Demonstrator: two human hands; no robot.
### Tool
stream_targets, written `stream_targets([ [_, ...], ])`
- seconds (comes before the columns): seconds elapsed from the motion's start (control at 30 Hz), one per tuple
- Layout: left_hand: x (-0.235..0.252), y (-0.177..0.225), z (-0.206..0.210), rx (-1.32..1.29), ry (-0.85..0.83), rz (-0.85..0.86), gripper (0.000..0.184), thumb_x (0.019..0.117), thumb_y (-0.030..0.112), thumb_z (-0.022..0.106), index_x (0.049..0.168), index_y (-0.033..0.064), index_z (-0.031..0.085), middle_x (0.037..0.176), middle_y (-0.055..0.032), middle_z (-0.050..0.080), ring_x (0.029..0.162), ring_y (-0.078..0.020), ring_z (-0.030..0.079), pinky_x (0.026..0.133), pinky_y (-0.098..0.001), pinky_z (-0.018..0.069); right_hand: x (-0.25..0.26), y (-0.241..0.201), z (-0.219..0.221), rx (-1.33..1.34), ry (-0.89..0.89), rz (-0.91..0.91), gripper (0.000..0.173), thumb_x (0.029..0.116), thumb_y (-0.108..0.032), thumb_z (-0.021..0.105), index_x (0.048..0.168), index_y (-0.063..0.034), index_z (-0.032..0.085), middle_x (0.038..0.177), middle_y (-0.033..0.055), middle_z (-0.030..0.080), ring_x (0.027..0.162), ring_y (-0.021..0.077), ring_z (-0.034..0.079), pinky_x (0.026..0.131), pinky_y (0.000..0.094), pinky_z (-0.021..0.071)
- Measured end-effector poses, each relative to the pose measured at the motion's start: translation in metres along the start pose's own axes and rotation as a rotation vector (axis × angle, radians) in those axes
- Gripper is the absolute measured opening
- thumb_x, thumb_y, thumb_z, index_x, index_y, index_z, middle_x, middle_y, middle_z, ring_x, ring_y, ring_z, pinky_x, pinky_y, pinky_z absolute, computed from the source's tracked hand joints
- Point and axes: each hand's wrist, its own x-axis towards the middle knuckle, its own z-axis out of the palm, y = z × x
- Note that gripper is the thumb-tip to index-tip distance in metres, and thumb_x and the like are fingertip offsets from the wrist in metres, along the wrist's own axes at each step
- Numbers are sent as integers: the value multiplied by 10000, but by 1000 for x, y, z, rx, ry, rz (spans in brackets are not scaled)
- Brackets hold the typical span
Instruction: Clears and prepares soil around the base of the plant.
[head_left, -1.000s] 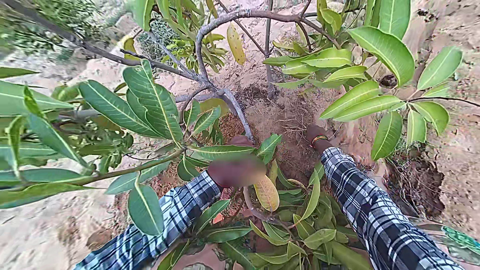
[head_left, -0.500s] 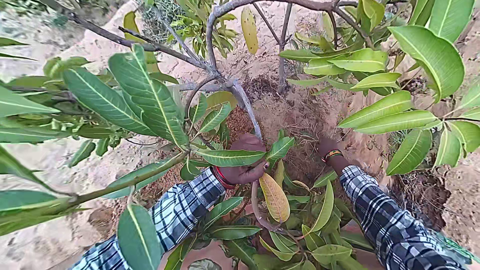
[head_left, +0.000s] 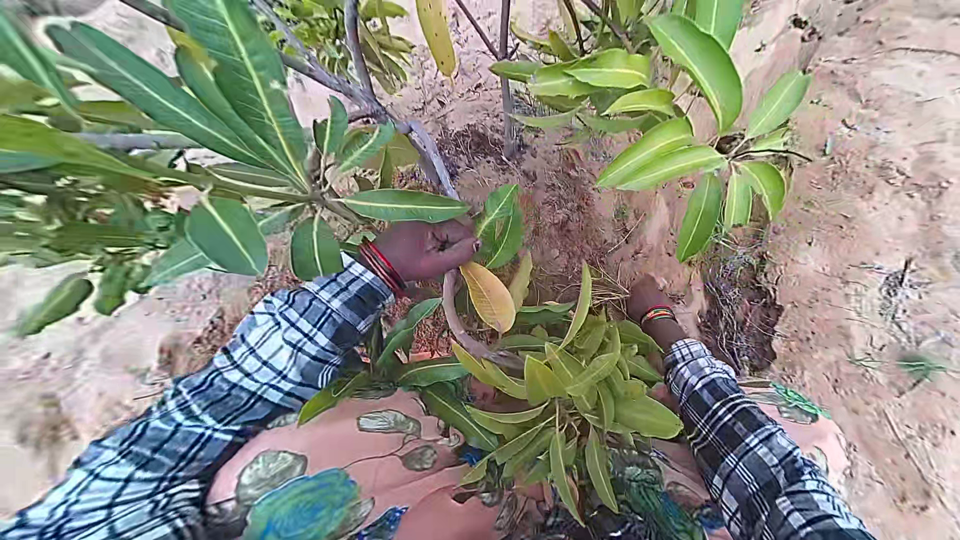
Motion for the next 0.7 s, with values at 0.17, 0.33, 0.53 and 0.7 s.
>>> stream_targets([
  [0.17, -9, -16, 3, -144, 54, 130, 334, 944, 290, 593, 640, 162, 541, 713, 78, 553, 705, 33, 529, 650, -160, 442, -5, -51, 1, 33, 69, -98, 449, 998, -277, 606, 1330, 25, 615, 1296, 296, 644, 1214, 488, 617, 964, 691, 473],
  [0.33, -21, -33, 16, -217, 173, 318, 241, 907, 262, 621, 705, 162, 538, 708, 47, 572, 774, -42, 576, 814, -264, 478, 33, -121, -27, 70, 372, -430, 561, 930, -226, 704, 1468, -175, 555, 1229, 255, 684, 1052, 504, 670, 798, 729, 507],
  [0.53, -37, -41, 23, -205, 250, 362, 272, 993, 334, 585, 805, 139, 603, 686, 41, 565, 738, -67, 567, 813, -301, 479, 118, -231, -120, 113, 370, -249, 658, 993, -256, 571, 1595, -106, 353, 1210, 269, 687, 1093, 482, 673, 849, 690, 526],
  [0.7, -39, -40, 28, -252, 282, 339, 267, 982, 315, 601, 779, 142, 597, 666, 48, 557, 729, -66, 559, 818, -303, 475, 152, -237, -121, 16, 268, -158, 336, 1004, -250, 565, 1119, 34, 702, 1216, 282, 675, 1149, 462, 650, 874, 680, 518],
])
